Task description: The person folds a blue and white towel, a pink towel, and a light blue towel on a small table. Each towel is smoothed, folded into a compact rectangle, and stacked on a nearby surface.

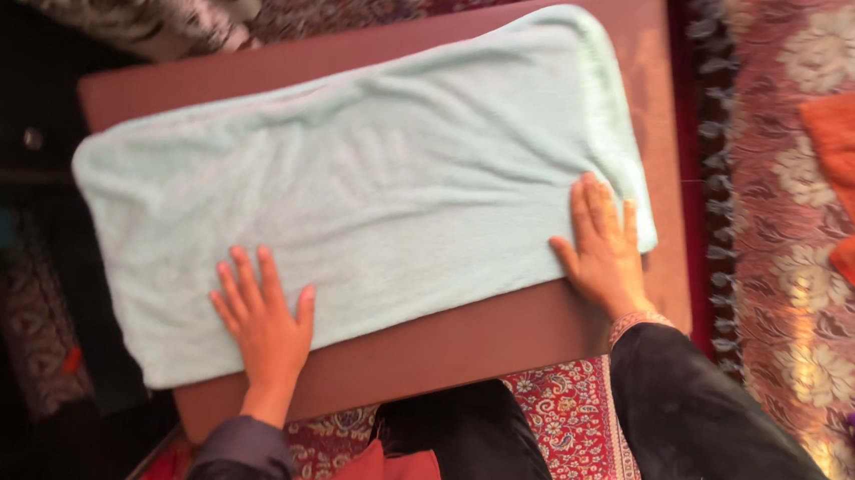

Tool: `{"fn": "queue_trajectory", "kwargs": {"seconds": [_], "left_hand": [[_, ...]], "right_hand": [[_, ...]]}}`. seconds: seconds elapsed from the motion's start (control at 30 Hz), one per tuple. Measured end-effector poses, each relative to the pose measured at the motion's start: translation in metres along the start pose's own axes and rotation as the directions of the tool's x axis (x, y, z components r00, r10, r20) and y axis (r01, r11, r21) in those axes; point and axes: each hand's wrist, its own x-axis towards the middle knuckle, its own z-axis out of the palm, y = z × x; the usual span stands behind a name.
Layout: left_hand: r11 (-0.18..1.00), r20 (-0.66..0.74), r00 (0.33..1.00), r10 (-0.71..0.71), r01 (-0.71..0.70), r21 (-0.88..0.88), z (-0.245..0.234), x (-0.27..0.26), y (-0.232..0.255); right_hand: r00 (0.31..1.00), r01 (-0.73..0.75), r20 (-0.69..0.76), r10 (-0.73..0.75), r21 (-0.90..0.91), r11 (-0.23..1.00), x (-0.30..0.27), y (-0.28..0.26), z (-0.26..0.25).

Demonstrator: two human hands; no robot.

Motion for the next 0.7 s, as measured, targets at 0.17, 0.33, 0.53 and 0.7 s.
{"fn": "queue_trajectory", "kwargs": {"seconds": [0.17,0.33,0.53,0.7], "left_hand": [[0.995,-0.019,1.000,-0.009,0.007,-0.104,-0.004,0.019,0.054],[0.969,0.018,0.986,0.165,-0.158,-0.191,0.039,0.051,0.157],[0.989,0.000,0.989,0.148,-0.148,-0.026,0.078,0.060,0.203],[0.992,0.018,0.992,0.127,-0.127,0.007,0.085,0.058,0.202]], "right_hand": [[0.955,-0.243,-0.173,0.242,0.015,0.970,0.004,0.025,-0.027],[0.972,0.202,-0.167,-0.164,0.244,0.949,0.027,-0.058,0.008],[0.944,0.330,-0.096,-0.316,0.236,0.914,0.051,-0.055,0.030],[0.962,0.252,-0.130,-0.241,0.082,0.964,0.095,0.039,0.017]]}}
